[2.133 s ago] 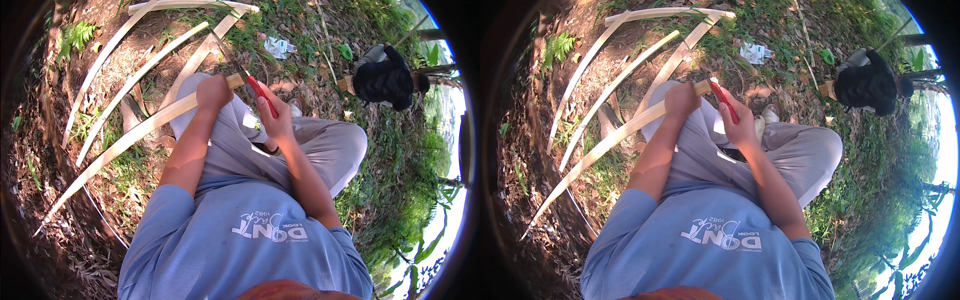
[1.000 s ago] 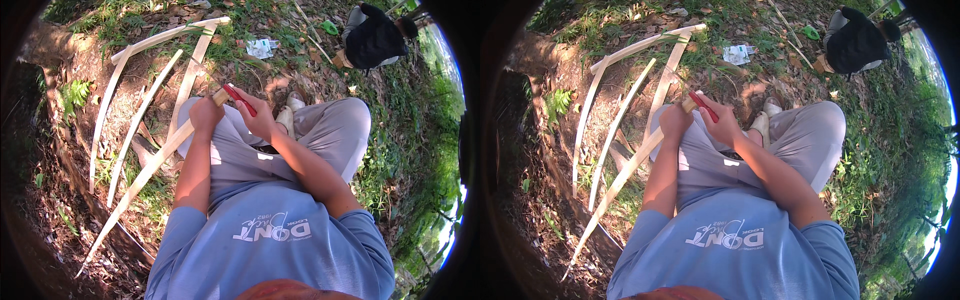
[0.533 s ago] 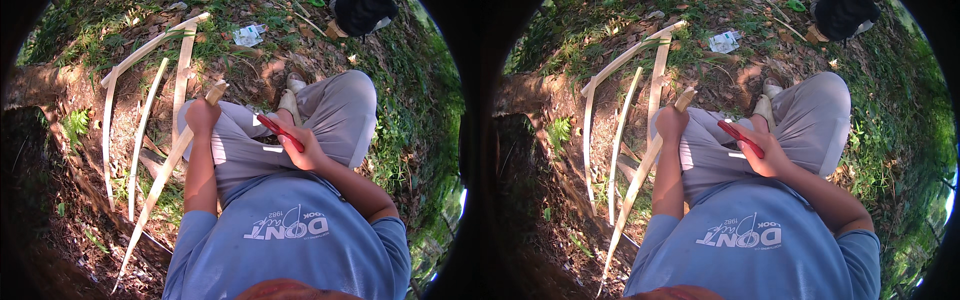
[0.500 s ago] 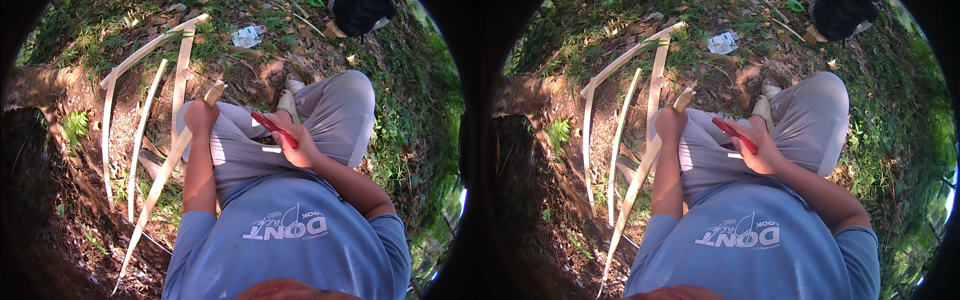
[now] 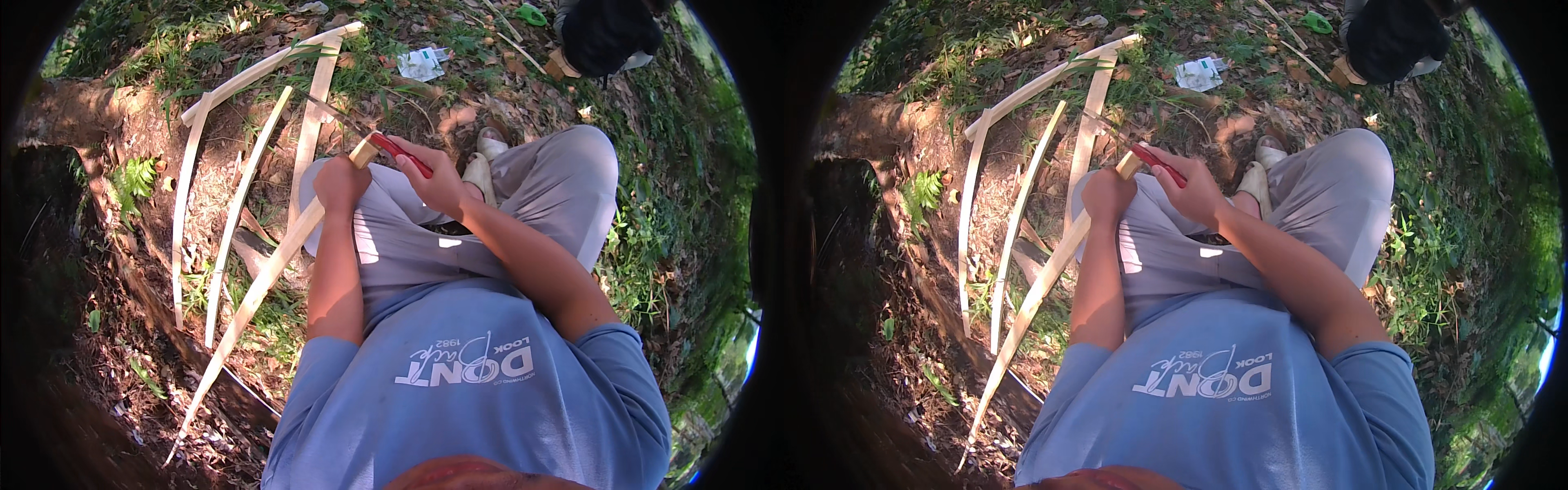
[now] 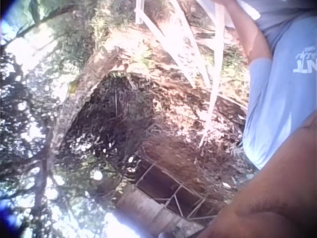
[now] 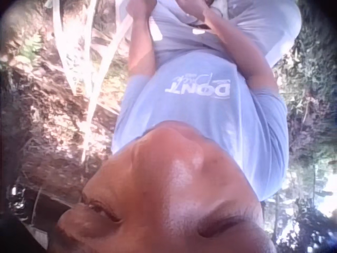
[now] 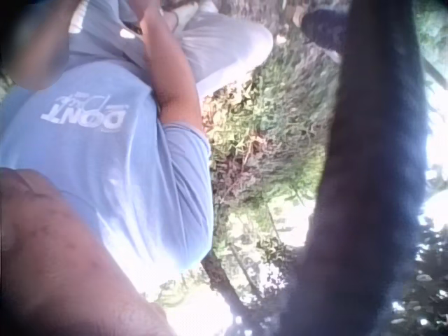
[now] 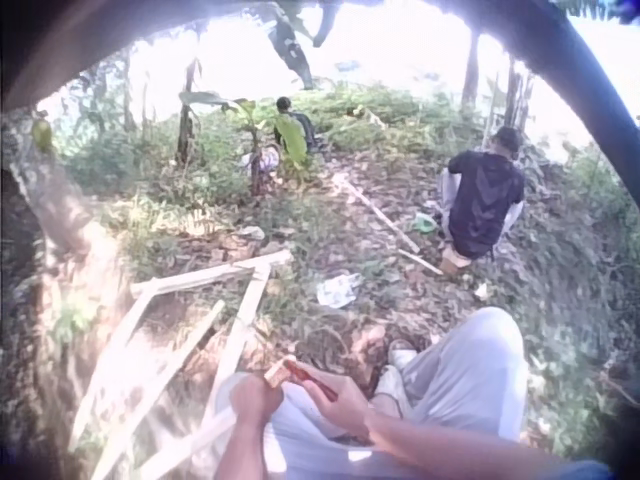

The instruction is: The person sits on the ground and uses a red-handled knife to shave thin strips of bamboo. They hold the bamboo piece against their leg and repeatedly scrape the blade along its length to remove the outer layer, creating a pile of shavings.

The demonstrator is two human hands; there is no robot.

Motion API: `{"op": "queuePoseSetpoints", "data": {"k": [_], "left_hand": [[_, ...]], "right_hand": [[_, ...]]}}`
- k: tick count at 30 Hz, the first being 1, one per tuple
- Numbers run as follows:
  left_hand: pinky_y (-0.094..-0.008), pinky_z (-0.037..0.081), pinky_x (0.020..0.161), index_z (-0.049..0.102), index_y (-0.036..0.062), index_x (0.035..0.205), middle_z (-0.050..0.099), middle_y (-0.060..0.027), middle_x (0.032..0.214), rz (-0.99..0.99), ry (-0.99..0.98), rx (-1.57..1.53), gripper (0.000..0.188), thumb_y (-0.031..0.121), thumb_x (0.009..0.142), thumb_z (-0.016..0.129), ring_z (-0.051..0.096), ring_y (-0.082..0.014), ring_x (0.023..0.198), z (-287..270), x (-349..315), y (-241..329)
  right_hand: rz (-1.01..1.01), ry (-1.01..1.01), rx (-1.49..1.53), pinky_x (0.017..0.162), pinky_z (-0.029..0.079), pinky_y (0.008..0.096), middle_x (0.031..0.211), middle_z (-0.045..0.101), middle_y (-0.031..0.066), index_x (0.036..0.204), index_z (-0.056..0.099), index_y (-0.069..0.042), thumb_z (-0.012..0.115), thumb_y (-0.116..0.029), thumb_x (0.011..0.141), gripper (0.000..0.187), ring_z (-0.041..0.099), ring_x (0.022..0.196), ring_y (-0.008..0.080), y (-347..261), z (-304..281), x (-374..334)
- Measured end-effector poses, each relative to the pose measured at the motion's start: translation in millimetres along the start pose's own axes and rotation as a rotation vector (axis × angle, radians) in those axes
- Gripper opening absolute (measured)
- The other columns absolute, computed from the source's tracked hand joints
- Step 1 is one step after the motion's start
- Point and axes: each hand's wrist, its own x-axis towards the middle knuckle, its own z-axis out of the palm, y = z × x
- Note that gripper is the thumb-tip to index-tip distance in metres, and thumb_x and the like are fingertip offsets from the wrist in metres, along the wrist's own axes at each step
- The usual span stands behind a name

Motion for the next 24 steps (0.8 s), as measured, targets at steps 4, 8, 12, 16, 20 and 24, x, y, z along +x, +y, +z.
{"op": "queuePoseSetpoints", "data": {"k": [4,8,12,16,20,24], "left_hand": [[-0.0517,0.064,0.083,0.083,0.0032,0.096,0.081,-0.0227,0.097,-0.053,-0.017,-0.003,0.032,0.032,0.082,0.081,0.080,-0.0429,0.091,4.9,1.5,-7.6],[-0.0515,0.064,0.082,0.083,0.0035,0.097,0.081,-0.0230,0.096,-0.034,0.001,-0.024,0.032,0.031,0.082,0.080,0.080,-0.0428,0.090,2.0,2.8,-1.5],[-0.0510,0.064,0.081,0.084,0.0040,0.097,0.081,-0.0222,0.095,-0.029,0.001,-0.024,0.031,0.030,0.082,0.079,0.080,-0.0423,0.089,2.4,2.1,-4.3],[-0.0511,0.063,0.081,0.083,0.0041,0.101,0.081,-0.0217,0.093,0.016,0.016,-0.018,0.032,0.030,0.082,0.080,0.079,-0.0425,0.088,2.1,1.4,-4.6],[-0.0484,0.062,0.086,0.077,0.0021,0.116,0.081,-0.0220,0.105,0.069,-0.102,-0.096,0.042,0.029,0.084,0.082,0.079,-0.0407,0.099,-10.2,2.6,-10.8],[-0.0416,0.058,0.104,0.068,0.0016,0.135,0.074,-0.0200,0.135,0.059,-0.119,-0.713,0.046,0.024,0.096,0.081,0.072,-0.0319,0.128,-31.7,-1.0,-55.2]], "right_hand": [[0.377,-0.122,-0.082,0.082,0.053,0.0279,0.097,0.073,0.0071,0.159,0.061,-0.007,0.063,-0.021,0.113,0.048,0.063,0.085,0.0095,-59.3,-58.5,-69.1],[0.098,-0.117,-0.149,0.085,0.053,0.0303,0.102,0.075,0.0077,0.159,0.061,-0.010,0.062,-0.024,0.114,0.048,0.064,0.087,0.0108,-58.0,-81.1,-110.6],[0.192,-0.152,-0.319,0.082,0.052,0.0313,0.099,0.077,0.0115,0.158,0.062,-0.008,0.064,-0.024,0.112,0.049,0.065,0.086,0.0098,-61.7,-61.9,-75.3],[0.094,-0.057,-0.068,0.075,0.053,0.0294,0.089,0.076,0.0149,0.153,0.066,-0.004,0.067,-0.021,0.109,0.047,0.064,0.080,0.0089,-18.6,-10.0,1.6],[-0.004,-0.059,-0.107,0.075,0.054,0.0297,0.093,0.078,0.0167,0.151,0.067,-0.003,0.067,-0.019,0.109,0.045,0.065,0.080,0.0101,-0.4,18.3,35.3],[-0.075,-0.056,-0.038,0.081,0.056,0.0310,0.102,0.081,0.0176,0.151,0.067,-0.003,0.066,-0.018,0.110,0.044,0.069,0.087,0.0111,-0.4,21.8,33.2]]}}
